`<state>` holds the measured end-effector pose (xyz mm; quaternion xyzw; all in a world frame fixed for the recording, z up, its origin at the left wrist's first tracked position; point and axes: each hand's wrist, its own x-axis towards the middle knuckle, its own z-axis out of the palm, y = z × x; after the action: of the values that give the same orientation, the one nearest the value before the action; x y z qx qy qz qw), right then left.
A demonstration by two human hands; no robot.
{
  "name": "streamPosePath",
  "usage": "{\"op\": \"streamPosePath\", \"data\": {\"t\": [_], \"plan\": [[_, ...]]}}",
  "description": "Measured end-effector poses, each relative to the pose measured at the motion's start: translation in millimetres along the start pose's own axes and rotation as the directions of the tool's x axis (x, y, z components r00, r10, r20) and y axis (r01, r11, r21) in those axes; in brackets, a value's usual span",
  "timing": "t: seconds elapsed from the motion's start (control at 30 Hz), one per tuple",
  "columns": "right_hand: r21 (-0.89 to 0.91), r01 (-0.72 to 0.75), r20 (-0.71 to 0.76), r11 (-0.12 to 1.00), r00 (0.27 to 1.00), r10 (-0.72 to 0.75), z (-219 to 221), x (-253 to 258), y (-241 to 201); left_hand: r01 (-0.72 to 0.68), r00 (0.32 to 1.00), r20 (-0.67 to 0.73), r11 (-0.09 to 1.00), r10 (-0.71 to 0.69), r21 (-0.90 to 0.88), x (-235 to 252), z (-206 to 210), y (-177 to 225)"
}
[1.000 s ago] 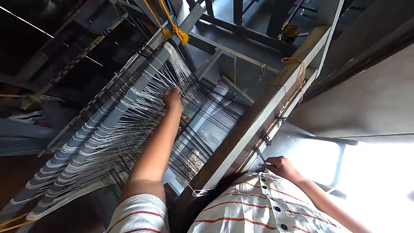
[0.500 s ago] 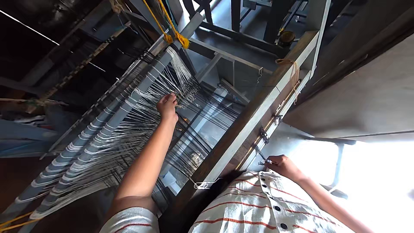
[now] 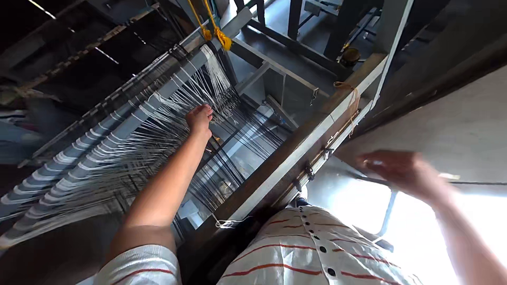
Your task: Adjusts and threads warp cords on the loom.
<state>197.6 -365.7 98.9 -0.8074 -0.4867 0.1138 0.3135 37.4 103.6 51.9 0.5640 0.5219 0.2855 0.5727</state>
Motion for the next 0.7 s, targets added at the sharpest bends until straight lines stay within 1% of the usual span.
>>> {"op": "streamPosePath", "data": {"t": [0.03, 0.07, 0.1, 0.13, 0.17, 0.2, 0.23, 0.27, 0.3, 0.33, 0.37, 0.4, 0.43, 0.47, 0.5, 0.53, 0.57, 0.63, 0.7], "plan": [[-0.066, 0.117, -0.036, 0.991, 0.992, -0.120, -18.0, 23.5, -15.7, 0.001, 1.000, -0.008, 1.000, -0.001, 0.019, -3.1, 2.6, 2.9], [-0.138, 0.204, -0.039, 0.969, 0.977, -0.211, -30.4, 48.0, -33.5, -0.003, 1.000, -0.015, 0.999, 0.003, 0.035, -5.2, 5.4, 6.4], [-0.207, 0.249, -0.010, 0.946, 0.966, -0.257, -36.0, 72.7, -51.0, -0.001, 1.000, -0.020, 0.999, 0.002, 0.046, -6.5, 8.3, 8.9], [-0.264, 0.241, 0.056, 0.934, 0.971, -0.234, -35.9, 97.1, -67.3, 0.003, 1.000, -0.025, 0.999, -0.002, 0.052, -7.0, 11.2, 10.6], [-0.320, 0.180, 0.152, 0.930, 0.979, -0.137, -30.0, 121.5, -81.6, 0.010, 1.000, -0.027, 0.998, -0.009, 0.059, -7.0, 13.0, 11.6], [-0.377, 0.094, 0.272, 0.922, 0.962, 0.013, -21.1, 146.1, -93.9, 0.017, 0.999, -0.031, 0.998, -0.015, 0.063, -7.0, 14.4, 11.9], [-0.426, 0.024, 0.393, 0.905, 0.905, 0.161, -12.3, 169.3, -103.3, 0.022, 0.999, -0.035, 0.998, -0.020, 0.064, -7.2, 15.8, 12.0], [-0.459, -0.004, 0.475, 0.888, 0.844, 0.249, -3.7, 187.6, -106.8, 0.027, 0.999, -0.046, 0.998, -0.024, 0.064, -7.3, 17.8, 12.4], [-0.471, 0.000, 0.525, 0.882, 0.804, 0.280, 2.2, 199.6, -106.3, 0.031, 0.998, -0.058, 0.998, -0.028, 0.060, -7.5, 20.2, 13.6], [-0.463, 0.018, 0.554, 0.886, 0.787, 0.273, 4.4, 205.4, -104.4, 0.037, 0.997, -0.068, 0.998, -0.033, 0.054, -7.5, 21.9, 15.2], [-0.435, 0.051, 0.563, 0.899, 0.795, 0.228, 3.6, 207.1, -99.4, 0.040, 0.997, -0.074, 0.998, -0.037, 0.044, -6.7, 22.9, 15.8], [-0.382, 0.086, 0.552, 0.920, 0.819, 0.153, 0.8, 205.4, -90.8, 0.043, 0.996, -0.074, 0.998, -0.041, 0.036, -5.6, 22.8, 14.4], [-0.290, 0.124, 0.503, 0.949, 0.864, 0.041, -3.5, 200.1, -78.2, 0.047, 0.997, -0.069, 0.998, -0.045, 0.029, -4.5, 21.8, 12.7], [-0.176, 0.189, 0.413, 0.966, 0.905, -0.102, -9.0, 192.4, -63.5, 0.053, 0.997, -0.065, 0.998, -0.051, 0.022, -3.6, 20.9, 12.2], [-0.070, 0.270, 0.297, 0.960, 0.925, -0.238, -16.2, 183.2, -50.0, 0.059, 0.996, -0.066, 0.998, -0.058, 0.016, -2.9, 20.6, 13.0], [0.005, 0.329, 0.207, 0.944, 0.924, -0.323, -27.1, 172.3, -41.5, 0.066, 0.995, -0.069, 0.998, -0.065, 0.011, -2.2, 19.6, 13.7], [0.045, 0.365, 0.152, 0.930, 0.918, -0.368, -39.4, 160.3, -34.9, 0.073, 0.995, -0.071, 0.997, -0.073, 0.008, -1.7, 18.0, 13.8], [0.063, 0.401, 0.050, 0.914, 0.913, -0.404, -58.4, 136.0, -22.1, 0.080, 0.995, -0.065, 0.997, -0.080, 0.004, 2.0, 14.0, 12.5], [0.121, 0.341, -0.023, 0.932, 0.940, -0.341, -67.6, 110.2, -6.2, 0.082, 0.994, -0.069, 0.997, -0.081, 0.001, 6.7, 12.3, 11.7]]}}
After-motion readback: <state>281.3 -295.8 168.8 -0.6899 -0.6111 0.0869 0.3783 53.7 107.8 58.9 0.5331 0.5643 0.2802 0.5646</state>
